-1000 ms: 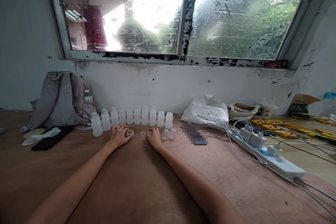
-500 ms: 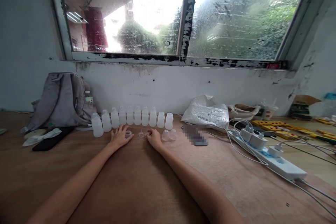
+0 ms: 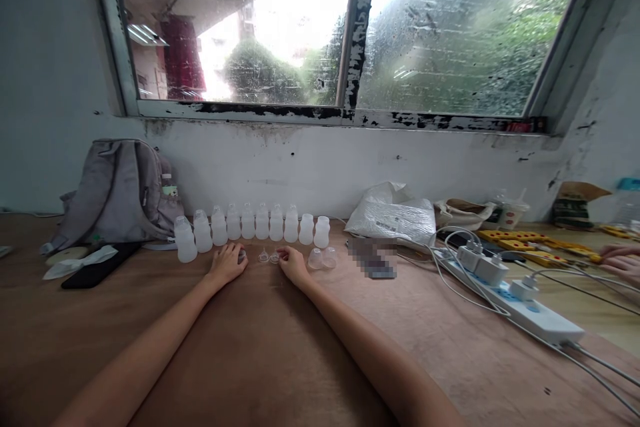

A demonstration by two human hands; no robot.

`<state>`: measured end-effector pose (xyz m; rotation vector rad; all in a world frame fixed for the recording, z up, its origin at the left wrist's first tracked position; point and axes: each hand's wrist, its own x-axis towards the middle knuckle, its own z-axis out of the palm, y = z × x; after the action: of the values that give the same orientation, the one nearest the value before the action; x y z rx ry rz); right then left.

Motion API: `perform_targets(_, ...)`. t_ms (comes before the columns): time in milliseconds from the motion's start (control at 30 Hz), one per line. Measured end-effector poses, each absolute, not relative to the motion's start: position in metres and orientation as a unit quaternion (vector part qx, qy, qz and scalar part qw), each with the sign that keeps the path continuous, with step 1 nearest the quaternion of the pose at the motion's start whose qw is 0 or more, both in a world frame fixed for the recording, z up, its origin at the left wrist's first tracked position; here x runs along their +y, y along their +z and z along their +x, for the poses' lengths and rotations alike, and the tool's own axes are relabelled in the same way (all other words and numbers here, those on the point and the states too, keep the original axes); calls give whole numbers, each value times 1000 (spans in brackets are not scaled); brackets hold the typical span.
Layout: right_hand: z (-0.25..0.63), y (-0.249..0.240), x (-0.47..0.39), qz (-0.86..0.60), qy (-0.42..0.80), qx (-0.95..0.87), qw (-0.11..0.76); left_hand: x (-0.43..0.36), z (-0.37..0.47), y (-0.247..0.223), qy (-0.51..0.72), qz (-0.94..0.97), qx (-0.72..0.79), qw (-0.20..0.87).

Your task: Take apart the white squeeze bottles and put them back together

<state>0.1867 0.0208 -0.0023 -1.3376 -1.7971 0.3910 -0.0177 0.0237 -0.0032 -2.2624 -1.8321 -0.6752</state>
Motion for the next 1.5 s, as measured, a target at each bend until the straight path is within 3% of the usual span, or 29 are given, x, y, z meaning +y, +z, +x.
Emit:
perform_targets(400,187,-5,23,-528,137,-713,440,28,-20,-5,-216,-756,-614,64)
perform_targets(767,179,-3,25,-495,-12,-735,464,27,-22,-3,-211,-739,-636,70)
perform_targets(967,196,52,61,-502,-222,-754,361,24,-21,-2,-225,-730,-638,94)
perform_targets(1133,213,80,87,-543,-258,-744,291,23,-21,-2,-229,-728,-639,97)
perform_targets(1367,214,73,72,-555,-160,-729,367,17,-18,9,-301,-743,-587,115)
perform_targets(1500,211,81,49,-496,-131,-708,485,9,-2,31,-382,-773,-496,102)
